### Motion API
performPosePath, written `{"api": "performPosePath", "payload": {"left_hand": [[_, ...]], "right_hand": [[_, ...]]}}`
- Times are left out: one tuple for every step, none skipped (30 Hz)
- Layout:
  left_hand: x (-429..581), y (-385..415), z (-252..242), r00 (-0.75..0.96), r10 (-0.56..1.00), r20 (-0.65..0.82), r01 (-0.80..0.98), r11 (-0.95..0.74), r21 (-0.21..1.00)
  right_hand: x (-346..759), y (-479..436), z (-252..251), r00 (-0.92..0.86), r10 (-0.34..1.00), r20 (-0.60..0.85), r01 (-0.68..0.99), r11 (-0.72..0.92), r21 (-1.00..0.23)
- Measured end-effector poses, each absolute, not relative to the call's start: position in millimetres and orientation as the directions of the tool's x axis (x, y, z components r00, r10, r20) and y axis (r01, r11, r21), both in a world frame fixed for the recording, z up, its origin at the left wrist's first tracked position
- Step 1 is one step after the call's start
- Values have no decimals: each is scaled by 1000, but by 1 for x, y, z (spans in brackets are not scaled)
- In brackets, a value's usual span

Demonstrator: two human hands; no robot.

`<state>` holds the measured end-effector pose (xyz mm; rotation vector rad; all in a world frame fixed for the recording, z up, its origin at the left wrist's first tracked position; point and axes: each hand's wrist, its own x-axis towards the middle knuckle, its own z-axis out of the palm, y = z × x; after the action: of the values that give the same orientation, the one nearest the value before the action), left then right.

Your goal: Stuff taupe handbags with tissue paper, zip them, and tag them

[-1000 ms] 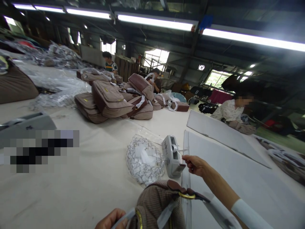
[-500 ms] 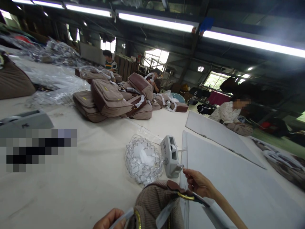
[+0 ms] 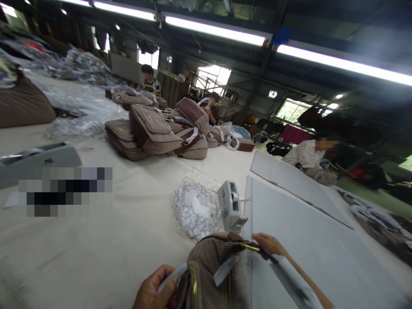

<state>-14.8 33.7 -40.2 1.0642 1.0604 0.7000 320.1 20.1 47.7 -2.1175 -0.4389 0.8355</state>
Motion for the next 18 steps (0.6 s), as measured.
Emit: {"api": "performPosePath", "payload": {"left_hand": [[-12,31,-41,368,869,-330,-3,356,934],[-9,29,-41,372,872,-317,-34,354,935],[-6,26,-40,371,876,-308,-61,354,933],[-3,23,-37,359,882,-304,-77,353,933],[0,21,-34,340,891,-302,-79,347,935],[3,19,-29,320,902,-289,-64,325,943],[5,18,-25,296,919,-260,-33,282,959],[6,18,-20,275,937,-214,16,218,976],[7,17,-17,256,955,-148,80,132,988],[7,17,-14,235,970,-60,152,25,988],[6,17,-13,218,975,50,226,-100,969],[6,17,-14,207,963,173,297,-230,927],[6,17,-16,195,934,299,363,-352,863],[5,17,-18,183,890,418,425,-455,782],[5,17,-21,171,838,518,480,-530,699],[5,17,-23,159,791,591,526,-574,628],[5,16,-25,146,757,637,561,-594,577],[4,16,-26,131,736,664,586,-598,548]], "right_hand": [[328,13,69,749,563,-349,70,-592,-803],[336,6,93,770,569,-288,110,-563,-819],[343,1,120,790,575,-215,154,-525,-837],[347,-2,147,796,585,-157,192,-490,-850],[346,-4,173,775,626,-84,251,-427,-869],[338,-5,196,741,671,-30,295,-366,-883],[324,-5,214,695,719,-27,312,-335,-889],[303,-4,227,636,767,-83,312,-354,-882],[276,-3,234,568,805,-175,315,-409,-856],[247,0,235,474,833,-285,334,-469,-817],[218,4,230,331,854,-402,360,-508,-783],[191,8,221,205,846,-491,360,-532,-767],[167,14,210,128,817,-562,368,-565,-738],[147,20,197,79,781,-619,382,-597,-705],[132,27,185,62,746,-663,398,-628,-669],[122,33,173,74,708,-702,424,-660,-620],[115,40,163,102,667,-738,450,-693,-563],[110,46,155,138,626,-768,473,-723,-504]]}}
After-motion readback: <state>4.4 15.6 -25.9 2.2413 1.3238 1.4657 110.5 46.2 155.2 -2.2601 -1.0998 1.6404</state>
